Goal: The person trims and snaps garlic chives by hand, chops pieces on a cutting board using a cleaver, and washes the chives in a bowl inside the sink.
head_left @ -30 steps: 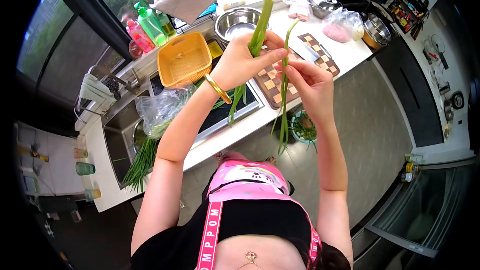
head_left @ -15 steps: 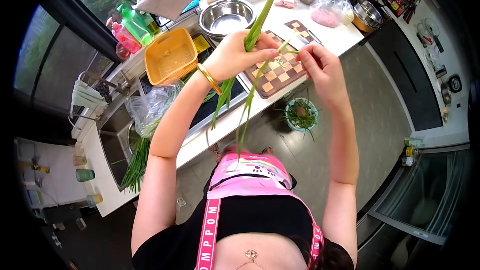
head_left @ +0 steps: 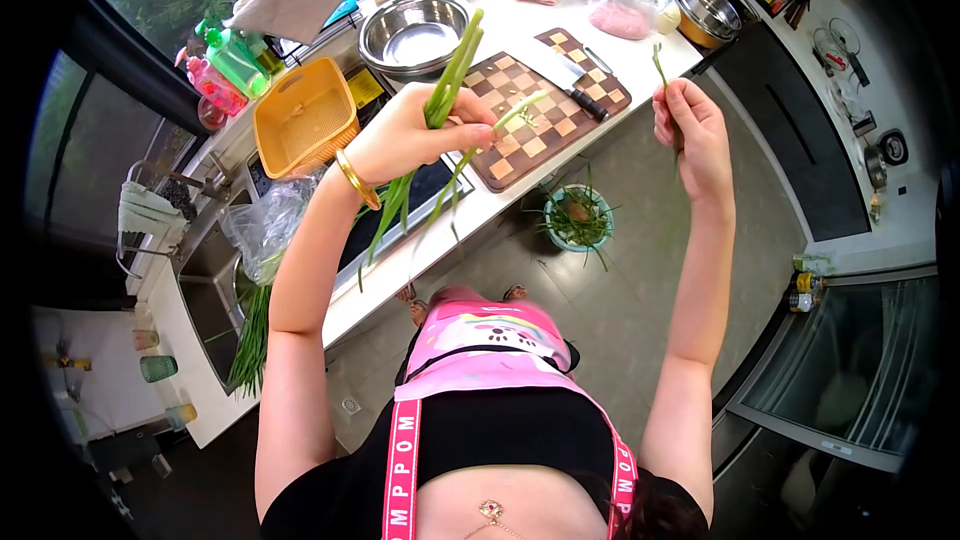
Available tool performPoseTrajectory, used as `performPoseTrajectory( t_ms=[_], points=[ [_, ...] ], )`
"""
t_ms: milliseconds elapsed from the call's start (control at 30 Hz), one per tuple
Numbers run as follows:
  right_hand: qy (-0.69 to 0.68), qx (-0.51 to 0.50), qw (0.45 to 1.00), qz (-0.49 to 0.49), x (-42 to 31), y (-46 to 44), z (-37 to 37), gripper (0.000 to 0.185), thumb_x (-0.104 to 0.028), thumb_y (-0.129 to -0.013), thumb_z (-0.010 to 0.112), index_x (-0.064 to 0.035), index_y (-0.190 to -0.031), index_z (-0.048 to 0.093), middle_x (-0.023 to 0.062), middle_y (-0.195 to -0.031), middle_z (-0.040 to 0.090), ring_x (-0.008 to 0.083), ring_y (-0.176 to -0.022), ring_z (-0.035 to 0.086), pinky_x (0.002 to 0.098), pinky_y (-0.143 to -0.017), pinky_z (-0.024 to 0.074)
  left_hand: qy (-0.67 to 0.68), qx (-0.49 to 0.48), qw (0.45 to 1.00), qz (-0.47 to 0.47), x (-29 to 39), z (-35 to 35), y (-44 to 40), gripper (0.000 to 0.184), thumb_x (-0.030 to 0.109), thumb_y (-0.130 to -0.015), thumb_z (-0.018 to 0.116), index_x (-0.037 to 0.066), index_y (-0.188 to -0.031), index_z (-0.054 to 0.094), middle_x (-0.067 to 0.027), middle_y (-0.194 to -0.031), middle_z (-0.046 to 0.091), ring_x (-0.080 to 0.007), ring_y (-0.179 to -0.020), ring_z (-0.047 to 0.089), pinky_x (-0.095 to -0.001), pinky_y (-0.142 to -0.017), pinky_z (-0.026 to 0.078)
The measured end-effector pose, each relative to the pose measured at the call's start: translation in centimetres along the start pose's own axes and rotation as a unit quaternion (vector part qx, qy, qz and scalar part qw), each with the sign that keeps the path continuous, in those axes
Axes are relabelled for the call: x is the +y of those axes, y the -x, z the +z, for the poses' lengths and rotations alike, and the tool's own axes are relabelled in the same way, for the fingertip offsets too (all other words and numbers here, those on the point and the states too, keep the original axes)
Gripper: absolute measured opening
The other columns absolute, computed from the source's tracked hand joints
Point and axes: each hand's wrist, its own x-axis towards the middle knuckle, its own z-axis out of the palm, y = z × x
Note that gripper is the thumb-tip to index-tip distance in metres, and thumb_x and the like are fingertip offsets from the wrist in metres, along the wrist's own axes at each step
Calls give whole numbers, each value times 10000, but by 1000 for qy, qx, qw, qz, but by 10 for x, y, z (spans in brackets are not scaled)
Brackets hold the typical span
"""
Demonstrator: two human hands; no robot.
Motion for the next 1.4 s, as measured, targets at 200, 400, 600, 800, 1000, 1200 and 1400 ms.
performPoseTrajectory(
  t_ms=[200, 400, 600, 800, 1000, 1200, 1400],
  points=[
    [8, -38, 999, -6, 7, 9, 51, 157, -102, -817, 637, -12, -946, 644, -60, -648, 488, 1, -551, 365, 159, -488, 256, 149, 20, 989, 14, -4, 23, -10, 183, 181, -866, 579, 26, -947, 636, -5, -769, 639, 9, -476, 361, -139, -420, 268],
    [18, -63, 996, -54, 22, 2, 81, 152, -70, -771, 685, -20, -913, 663, -40, -693, 557, -10, -535, 353, 165, -460, 246, 211, -11, 977, 6, -9, 34, -16, 230, 251, -865, 594, 44, -957, 636, 16, -762, 627, -1, -520, 437, -152, -437, 308],
    [-13, -66, 996, -52, 31, 0, 76, 82, -49, -766, 686, -9, -833, 660, 10, -758, 627, -5, -533, 360, 161, -466, 259, 316, -55, 946, -46, -13, 39, -19, 192, 182, -889, 560, 5, -955, 592, 0, -726, 583, 13, -448, 306, -160, -389, 193],
    [23, -79, 991, -103, 32, 0, 65, 69, -4, -744, 682, 6, -799, 642, -18, -701, 558, 12, -525, 373, 180, -478, 277, 357, -122, 921, -102, -14, 36, -23, 200, 181, -890, 556, -7, -952, 584, 6, -724, 564, 29, -433, 299, -145, -376, 173],
    [170, -48, 965, -195, 21, 4, 45, 82, 7, -713, 690, 1, -779, 642, -30, -664, 479, 11, -489, 322, 192, -436, 221, 385, -172, 899, -117, -18, 36, -26, 190, 169, -893, 544, -7, -958, 572, 3, -741, 564, 34, -422, 292, -131, -369, 178],
    [69, -105, 987, -104, 31, 14, 52, 148, -22, -722, 705, -18, -863, 659, -42, -731, 534, -2, -521, 331, 173, -455, 236, 393, -177, 894, -123, -22, 44, -30, 199, 178, -886, 554, -2, -969, 574, -5, -760, 569, 29, -438, 307, -138, -377, 189],
    [3, -101, 993, -57, 44, 16, 53, 130, 6, -739, 679, -23, -866, 668, -42, -731, 535, 6, -534, 340, 180, -462, 244, 348, -186, 911, -118, -25, 50, -32, 219, 229, -895, 551, 28, -970, 596, 23, -770, 563, 26, -460, 295, -152, -385, 172]
  ],
)
